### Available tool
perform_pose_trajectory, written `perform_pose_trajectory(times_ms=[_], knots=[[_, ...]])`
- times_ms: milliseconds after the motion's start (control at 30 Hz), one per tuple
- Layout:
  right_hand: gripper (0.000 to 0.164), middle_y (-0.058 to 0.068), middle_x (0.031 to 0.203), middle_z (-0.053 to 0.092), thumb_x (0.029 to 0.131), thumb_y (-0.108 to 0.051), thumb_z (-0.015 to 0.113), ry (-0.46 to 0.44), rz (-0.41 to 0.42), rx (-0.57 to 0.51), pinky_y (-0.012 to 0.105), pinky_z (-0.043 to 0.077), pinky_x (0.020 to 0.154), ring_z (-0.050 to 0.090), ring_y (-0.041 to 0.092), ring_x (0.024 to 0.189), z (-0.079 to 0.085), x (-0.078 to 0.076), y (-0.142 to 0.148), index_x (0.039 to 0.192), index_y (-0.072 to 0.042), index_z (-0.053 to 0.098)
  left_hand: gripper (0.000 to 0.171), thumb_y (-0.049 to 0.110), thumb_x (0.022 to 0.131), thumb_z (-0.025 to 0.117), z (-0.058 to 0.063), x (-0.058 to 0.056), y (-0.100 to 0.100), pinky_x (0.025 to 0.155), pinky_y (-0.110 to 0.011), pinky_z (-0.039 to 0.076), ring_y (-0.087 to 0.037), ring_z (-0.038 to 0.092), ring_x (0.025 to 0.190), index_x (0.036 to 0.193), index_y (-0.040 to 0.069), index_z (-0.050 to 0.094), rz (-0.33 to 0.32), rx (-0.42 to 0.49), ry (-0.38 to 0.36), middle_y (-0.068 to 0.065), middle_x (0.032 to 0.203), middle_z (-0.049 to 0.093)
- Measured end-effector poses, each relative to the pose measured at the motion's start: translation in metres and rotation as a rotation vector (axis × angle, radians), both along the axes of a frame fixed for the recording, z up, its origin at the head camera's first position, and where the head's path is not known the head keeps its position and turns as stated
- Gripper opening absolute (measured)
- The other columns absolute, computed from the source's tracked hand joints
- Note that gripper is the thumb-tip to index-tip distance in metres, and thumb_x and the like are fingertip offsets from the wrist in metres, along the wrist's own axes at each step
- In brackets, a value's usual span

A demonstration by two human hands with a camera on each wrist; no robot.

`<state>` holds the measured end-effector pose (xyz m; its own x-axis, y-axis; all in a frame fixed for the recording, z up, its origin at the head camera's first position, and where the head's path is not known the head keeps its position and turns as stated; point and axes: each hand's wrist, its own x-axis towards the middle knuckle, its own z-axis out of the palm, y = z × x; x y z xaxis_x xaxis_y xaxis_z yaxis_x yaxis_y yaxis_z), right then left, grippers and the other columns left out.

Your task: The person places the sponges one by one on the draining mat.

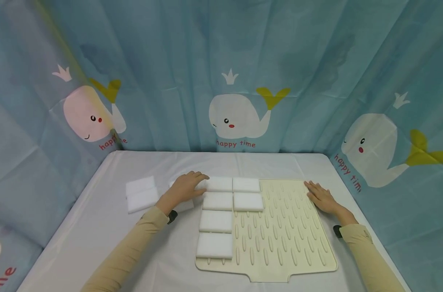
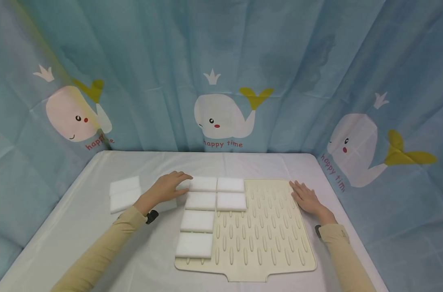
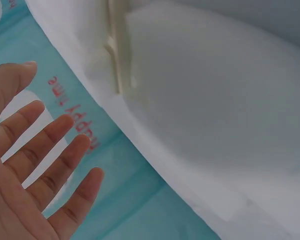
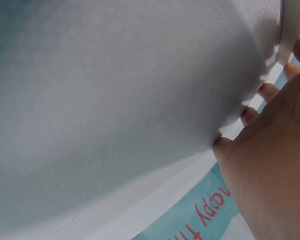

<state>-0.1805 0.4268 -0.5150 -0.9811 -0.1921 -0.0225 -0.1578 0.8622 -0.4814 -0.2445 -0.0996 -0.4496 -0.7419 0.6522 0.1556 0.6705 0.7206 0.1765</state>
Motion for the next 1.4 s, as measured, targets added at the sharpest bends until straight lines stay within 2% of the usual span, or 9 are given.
perform_pose_trajectory(times_ms=[367,467,633,800,1000,1200,1400], knots=[[0.054,0.03,0.148,0.016,0.1,-0.027,0.038,-0.015,0.006,0.02,0.073,0.001,0.097,0.009,0.054,0.133,0.002,-0.001,0.0,0.145,-0.001,0.024,0.042,0.032,0.086,0.065,-0.006,-0.003,-0.058,0.068,-0.04,0.05,-0.029,0.057,0.101,0.123,0.013,0.058,0.085,0.006,0.057,-0.007,0.117,0.06],[0.054,0.03,0.148,0.017,0.1,-0.027,0.038,-0.011,0.007,0.017,0.073,0.001,0.097,0.009,0.054,0.133,0.001,-0.001,0.0,0.145,-0.002,0.024,0.043,0.033,0.085,0.066,-0.009,-0.004,-0.073,0.072,-0.043,0.05,-0.03,0.057,0.101,0.123,0.013,0.058,0.115,-0.008,0.07,-0.008,0.117,0.06],[0.054,0.03,0.148,0.017,0.1,-0.028,0.038,-0.007,0.003,0.018,0.073,0.001,0.097,0.009,0.054,0.133,0.001,-0.001,0.0,0.145,-0.002,0.024,0.045,0.033,0.085,0.066,-0.011,-0.004,-0.097,0.079,-0.05,0.048,-0.034,0.053,0.107,0.123,0.011,0.058,0.179,-0.015,0.041,-0.011,0.119,0.058],[0.054,0.03,0.148,0.017,0.1,-0.027,0.038,-0.009,0.003,0.018,0.073,0.001,0.097,0.008,0.054,0.133,0.002,-0.001,-0.001,0.145,-0.002,0.024,0.045,0.031,0.084,0.067,-0.013,-0.003,-0.125,0.079,-0.053,0.047,-0.039,0.053,0.106,0.123,0.008,0.058,0.215,-0.002,0.038,-0.015,0.118,0.058],[0.053,0.03,0.148,0.017,0.1,-0.026,0.038,-0.011,0.002,0.016,0.073,0.001,0.098,0.008,0.054,0.133,0.002,0.0,-0.001,0.145,-0.001,0.024,0.049,0.03,0.087,0.064,-0.017,-0.001,-0.155,0.083,-0.06,0.041,-0.044,0.046,0.112,0.128,0.005,0.053,0.283,0.017,-0.066,-0.021,0.125,0.051],[0.053,0.031,0.146,0.019,0.099,-0.026,0.04,0.021,-0.001,-0.012,0.073,0.001,0.097,0.01,0.055,0.132,0.003,0.003,-0.003,0.144,0.0,0.027,0.057,0.033,0.09,0.058,-0.029,-0.006,-0.182,0.094,-0.061,0.034,-0.046,0.038,0.121,0.135,0.002,0.043,0.334,0.016,-0.154,-0.025,0.133,0.042],[0.054,0.03,0.148,0.017,0.1,-0.028,0.038,-0.007,0.009,0.012,0.073,0.001,0.097,0.009,0.054,0.133,0.003,0.001,-0.002,0.145,-0.001,0.024,0.063,0.04,0.092,0.053,-0.033,-0.005,-0.194,0.097,-0.062,0.031,-0.049,0.035,0.122,0.136,-0.004,0.04,0.381,0.02,-0.203,-0.031,0.134,0.038]])
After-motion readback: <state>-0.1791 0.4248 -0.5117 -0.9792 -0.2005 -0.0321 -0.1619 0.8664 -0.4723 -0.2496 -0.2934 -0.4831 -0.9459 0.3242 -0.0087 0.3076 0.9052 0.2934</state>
